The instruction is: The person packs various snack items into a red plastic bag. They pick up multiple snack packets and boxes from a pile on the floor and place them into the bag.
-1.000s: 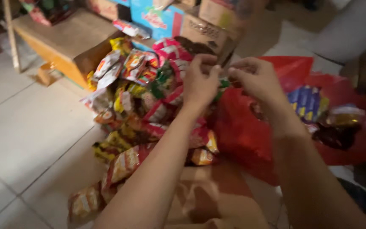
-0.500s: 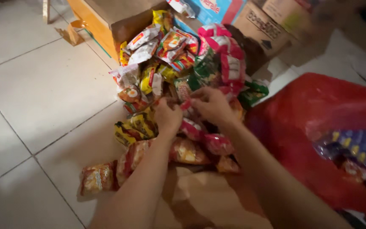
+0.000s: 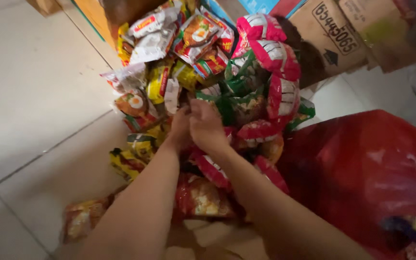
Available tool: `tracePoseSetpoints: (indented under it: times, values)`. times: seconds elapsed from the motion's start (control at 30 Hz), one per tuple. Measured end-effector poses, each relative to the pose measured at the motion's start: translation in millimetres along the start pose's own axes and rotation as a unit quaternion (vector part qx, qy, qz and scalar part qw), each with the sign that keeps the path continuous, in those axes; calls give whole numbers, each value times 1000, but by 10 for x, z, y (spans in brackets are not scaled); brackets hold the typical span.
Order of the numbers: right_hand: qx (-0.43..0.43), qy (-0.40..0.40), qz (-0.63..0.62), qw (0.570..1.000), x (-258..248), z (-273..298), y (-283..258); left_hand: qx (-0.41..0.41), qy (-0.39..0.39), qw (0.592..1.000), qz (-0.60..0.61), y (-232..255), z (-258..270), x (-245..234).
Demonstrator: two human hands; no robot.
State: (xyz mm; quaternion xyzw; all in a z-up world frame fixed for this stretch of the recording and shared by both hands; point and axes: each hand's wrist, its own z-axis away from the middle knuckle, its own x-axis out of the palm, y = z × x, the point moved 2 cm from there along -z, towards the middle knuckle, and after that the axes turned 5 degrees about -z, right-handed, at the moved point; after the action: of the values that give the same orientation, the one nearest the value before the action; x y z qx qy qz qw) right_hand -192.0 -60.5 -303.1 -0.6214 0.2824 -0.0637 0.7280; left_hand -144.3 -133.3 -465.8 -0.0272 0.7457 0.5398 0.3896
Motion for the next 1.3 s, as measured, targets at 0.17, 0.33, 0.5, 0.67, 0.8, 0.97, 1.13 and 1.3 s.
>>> tracePoseSetpoints:
  times: [0.17, 0.33, 0.5, 0.67, 0.8, 0.97, 1.13, 1.3]
  values:
    - [92, -114, 18, 989, 176, -184, 583, 29, 27, 788, -615, -334, 143, 1159]
    - [205, -106, -37, 972, 95, -259, 865, 209, -161, -17, -964, -768, 278, 1920]
    - [177, -55, -80, 979, -95, -189, 717, 343, -67, -328, -878, -690, -71, 1654]
    - [102, -1, -67, 993, -156, -64, 349, 350, -50, -478, -804, -460, -306, 1109]
    - [173, -4, -125, 977, -373, 15, 63, 348, -44, -475, -807, -474, -570, 978]
    - [261, 22, -253, 932, -524, 21, -168, 316, -46, -508, -800, -261, -834, 754]
    - [254, 33, -293, 921, -655, 201, -342, 382, -155, -601, -685, 373, -687, 161]
    - [213, 76, -355, 907, -907, 340, -510, 320, -113, -659, -672, 1159, -497, -547]
